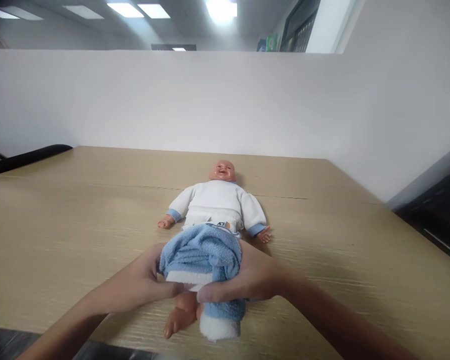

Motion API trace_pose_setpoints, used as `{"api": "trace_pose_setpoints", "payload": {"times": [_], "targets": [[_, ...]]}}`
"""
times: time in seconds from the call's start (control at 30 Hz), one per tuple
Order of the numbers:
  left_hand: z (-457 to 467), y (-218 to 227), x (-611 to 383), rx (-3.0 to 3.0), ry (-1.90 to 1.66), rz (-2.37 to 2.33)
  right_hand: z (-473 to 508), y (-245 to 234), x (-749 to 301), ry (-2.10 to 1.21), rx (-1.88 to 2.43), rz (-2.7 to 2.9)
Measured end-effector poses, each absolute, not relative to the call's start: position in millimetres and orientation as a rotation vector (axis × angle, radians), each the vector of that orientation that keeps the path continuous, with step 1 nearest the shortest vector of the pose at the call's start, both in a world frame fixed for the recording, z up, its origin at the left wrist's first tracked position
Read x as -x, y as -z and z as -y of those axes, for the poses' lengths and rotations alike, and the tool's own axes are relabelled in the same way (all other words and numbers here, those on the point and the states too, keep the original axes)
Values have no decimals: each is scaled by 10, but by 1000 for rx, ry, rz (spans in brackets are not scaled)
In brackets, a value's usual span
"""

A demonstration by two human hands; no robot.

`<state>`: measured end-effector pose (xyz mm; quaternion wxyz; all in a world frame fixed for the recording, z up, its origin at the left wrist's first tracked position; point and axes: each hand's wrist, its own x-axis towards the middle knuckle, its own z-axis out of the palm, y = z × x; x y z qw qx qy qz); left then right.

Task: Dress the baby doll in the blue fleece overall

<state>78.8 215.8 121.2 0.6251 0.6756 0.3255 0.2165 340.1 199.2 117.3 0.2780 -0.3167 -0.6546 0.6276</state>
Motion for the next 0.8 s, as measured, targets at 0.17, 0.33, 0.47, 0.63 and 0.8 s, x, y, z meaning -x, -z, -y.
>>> {"api": "trace_pose_setpoints", "payload": {"times": [0.17,0.33,0.47,0.63,0.8], "targets": [[-2170,-990,-833,-1595,-684,-974,-1992,-1033,-3279,-1173,1112,1866],[-2345,-854,-902,-1647,-737,-933,-2130,-842,-3222,-755,1282,1829],[-2527,-814,-950,-1668,-737,-929,-2267,-807,-3160,-614,1346,1849],[-2685,-826,-953,-1711,-740,-971,-2452,-788,-3154,-586,1408,1812],[-2588,-943,-913,-1707,-743,-951,-2517,-948,-3201,-882,1302,1705]]}}
